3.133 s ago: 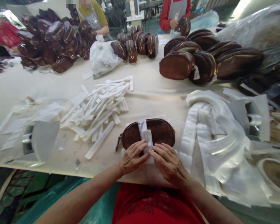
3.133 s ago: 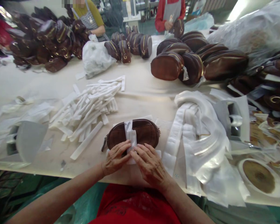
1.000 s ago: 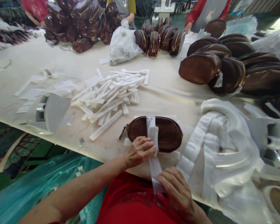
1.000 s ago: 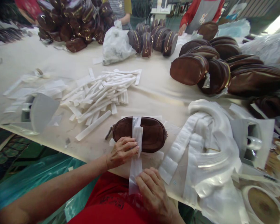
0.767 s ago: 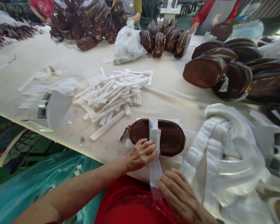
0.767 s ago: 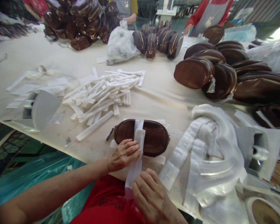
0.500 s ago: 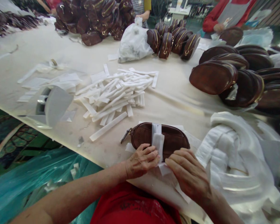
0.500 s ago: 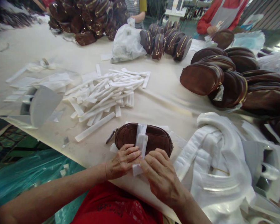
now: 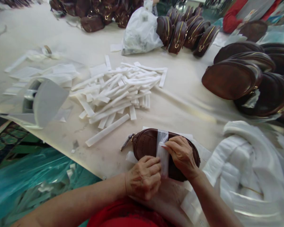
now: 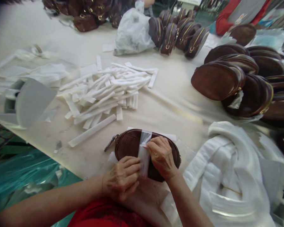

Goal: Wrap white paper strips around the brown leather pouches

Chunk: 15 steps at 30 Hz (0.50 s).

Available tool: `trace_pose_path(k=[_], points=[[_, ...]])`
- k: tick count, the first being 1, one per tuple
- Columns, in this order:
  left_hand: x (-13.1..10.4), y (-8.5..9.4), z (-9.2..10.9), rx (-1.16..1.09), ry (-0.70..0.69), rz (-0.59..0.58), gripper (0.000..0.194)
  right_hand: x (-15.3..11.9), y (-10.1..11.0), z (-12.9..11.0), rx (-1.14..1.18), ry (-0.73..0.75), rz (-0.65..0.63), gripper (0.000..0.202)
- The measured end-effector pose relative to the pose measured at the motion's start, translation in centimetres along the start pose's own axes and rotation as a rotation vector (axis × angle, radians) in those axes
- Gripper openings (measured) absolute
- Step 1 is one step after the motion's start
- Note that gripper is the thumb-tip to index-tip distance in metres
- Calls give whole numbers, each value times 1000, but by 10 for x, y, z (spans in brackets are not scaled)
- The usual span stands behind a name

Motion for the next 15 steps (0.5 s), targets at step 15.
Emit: trace_pose_path(k=[15], points=[[27,-14,-5,388,-46,-12,28,-5,-4,20,173,-302,24,18]])
Point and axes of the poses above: each hand's wrist, its own x-axis towards the middle knuckle, its own y-axis out of the back of the hand, z = x × y, the point moved 7 cm from there along x, towards the middle knuckle, and after that the axes turned 5 degrees about z, right-handed, at the moved point
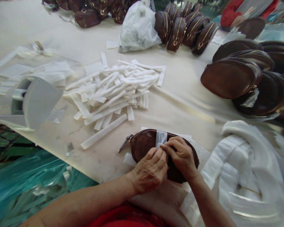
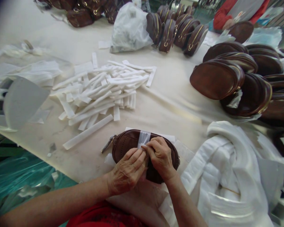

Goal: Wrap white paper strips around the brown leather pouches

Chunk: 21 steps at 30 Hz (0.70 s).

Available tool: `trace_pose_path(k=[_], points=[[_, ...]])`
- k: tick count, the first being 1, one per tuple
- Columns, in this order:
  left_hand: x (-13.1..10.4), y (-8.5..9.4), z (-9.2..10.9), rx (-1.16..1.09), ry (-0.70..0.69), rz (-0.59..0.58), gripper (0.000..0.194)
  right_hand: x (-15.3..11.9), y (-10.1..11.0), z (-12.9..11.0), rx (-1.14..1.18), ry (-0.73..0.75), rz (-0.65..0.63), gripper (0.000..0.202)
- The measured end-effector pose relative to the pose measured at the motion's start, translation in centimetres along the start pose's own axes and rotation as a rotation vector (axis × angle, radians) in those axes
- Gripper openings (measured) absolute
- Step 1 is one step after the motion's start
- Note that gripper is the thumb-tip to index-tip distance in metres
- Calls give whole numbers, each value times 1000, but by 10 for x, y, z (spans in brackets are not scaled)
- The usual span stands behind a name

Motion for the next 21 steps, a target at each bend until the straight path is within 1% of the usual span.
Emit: trace_pose_path(k=[5,7,9,11,13,14,16,17,19,21], points=[[-1,0,0,2,5,9,30,4,-5,10,39,-116,0,19],[-1,-2,0,15,-2,-4,29,6,-6,15,24,-149,32,19],[-2,-3,1,25,-9,-7,28,6,0,18,36,-186,109,17],[-3,-3,1,32,-11,-5,28,2,17,18,72,-214,237,16],[-3,-4,1,43,-11,-7,29,-10,44,10,62,-206,376,17],[-3,-4,1,49,-12,-9,29,-19,63,4,7,-189,441,17],[-4,-4,0,63,-11,-11,28,-40,104,-7,-202,-176,520,20],[-4,-4,0,68,-13,-9,28,-53,127,-8,-337,-201,543,23],[-3,-3,0,75,-18,-1,28,-82,177,-2,-602,-311,613,31],[-2,-1,2,73,-33,21,28,-117,228,12,-769,-433,749,33]])
Point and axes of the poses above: each hand's wrist, its own x-axis towards the middle knuckle, its own y-axis out of the back of the hand, z = x × y, the point moved 7 cm from there along x, towards the middle knuckle, and after that the axes turned 5 degrees about z, right-handed, at the moved point
